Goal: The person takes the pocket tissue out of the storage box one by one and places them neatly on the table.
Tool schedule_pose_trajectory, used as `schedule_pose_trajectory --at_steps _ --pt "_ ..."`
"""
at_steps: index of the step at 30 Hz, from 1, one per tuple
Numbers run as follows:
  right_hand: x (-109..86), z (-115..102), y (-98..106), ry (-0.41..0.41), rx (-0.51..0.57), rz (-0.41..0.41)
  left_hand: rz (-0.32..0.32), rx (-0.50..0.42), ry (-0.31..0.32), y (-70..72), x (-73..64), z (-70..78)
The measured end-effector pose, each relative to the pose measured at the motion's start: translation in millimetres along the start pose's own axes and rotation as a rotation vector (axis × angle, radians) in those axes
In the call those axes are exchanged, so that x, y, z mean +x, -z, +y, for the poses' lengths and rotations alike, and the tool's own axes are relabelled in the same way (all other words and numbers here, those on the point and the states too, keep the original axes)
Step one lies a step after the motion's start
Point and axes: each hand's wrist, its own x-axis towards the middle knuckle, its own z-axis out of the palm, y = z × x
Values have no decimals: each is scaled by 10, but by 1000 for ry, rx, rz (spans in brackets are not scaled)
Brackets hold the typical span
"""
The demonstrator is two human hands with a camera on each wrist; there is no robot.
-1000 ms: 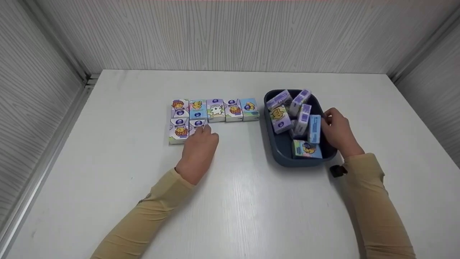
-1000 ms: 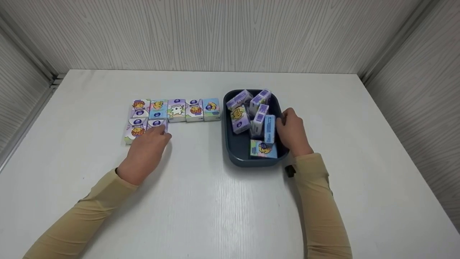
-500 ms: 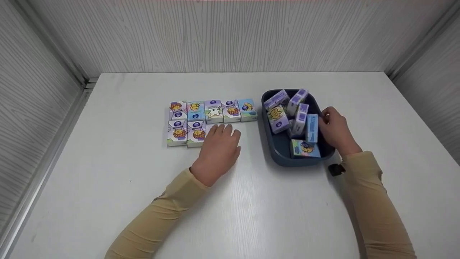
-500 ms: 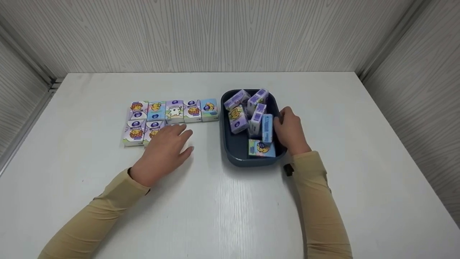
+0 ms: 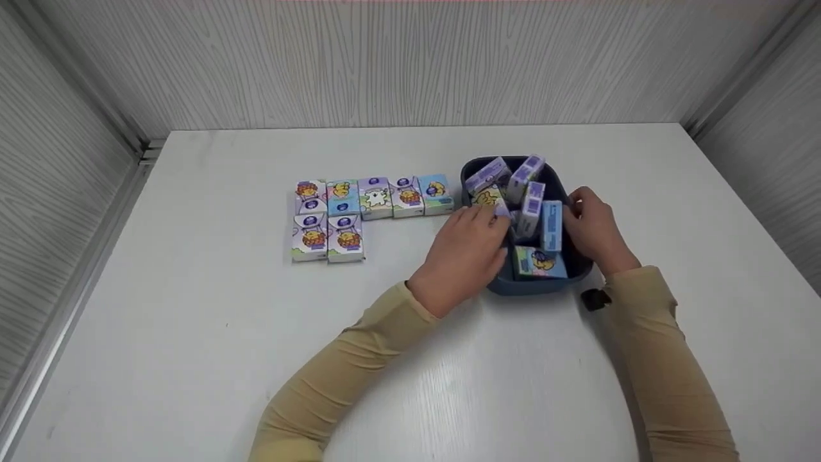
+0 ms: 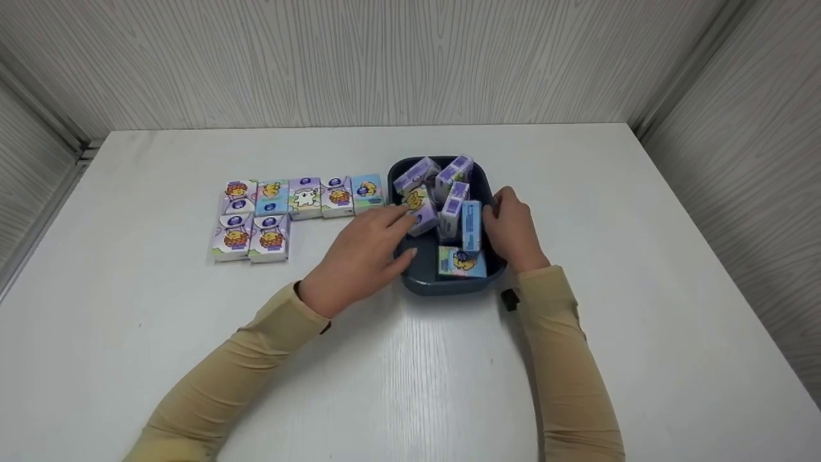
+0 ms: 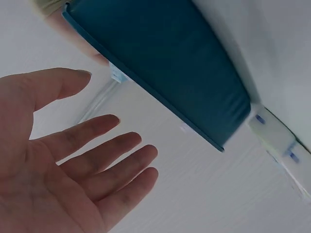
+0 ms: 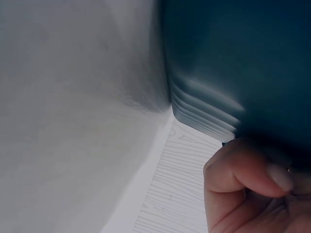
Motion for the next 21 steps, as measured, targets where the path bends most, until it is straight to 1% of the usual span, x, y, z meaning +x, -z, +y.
schedule_pose_trajectory --at_steps 2,5,7,10,12,14,17,21 --pt "-3 -3 3 0 4 -5 27 -17 -30 -33 81 49" --pt "-12 -14 8 -6 18 -14 16 -41 -62 -72 197 114" --pt "-13 -22 9 -13 20 -14 -20 -57 -75 -94 268 143" --pt "-11 -28 11 -24 20 -12 -87 -48 -86 -140 348 156" --pt "-6 -29 17 -33 16 -12 -117 -35 -99 -183 385 149" --pt "-6 -29 21 -40 16 -13 -132 -24 -114 -233 402 134" --pt "-5 -28 21 -38 17 -14 -144 -26 -125 -309 412 105" --pt "-9 -18 13 -32 16 -8 -148 -40 -123 -389 426 74"
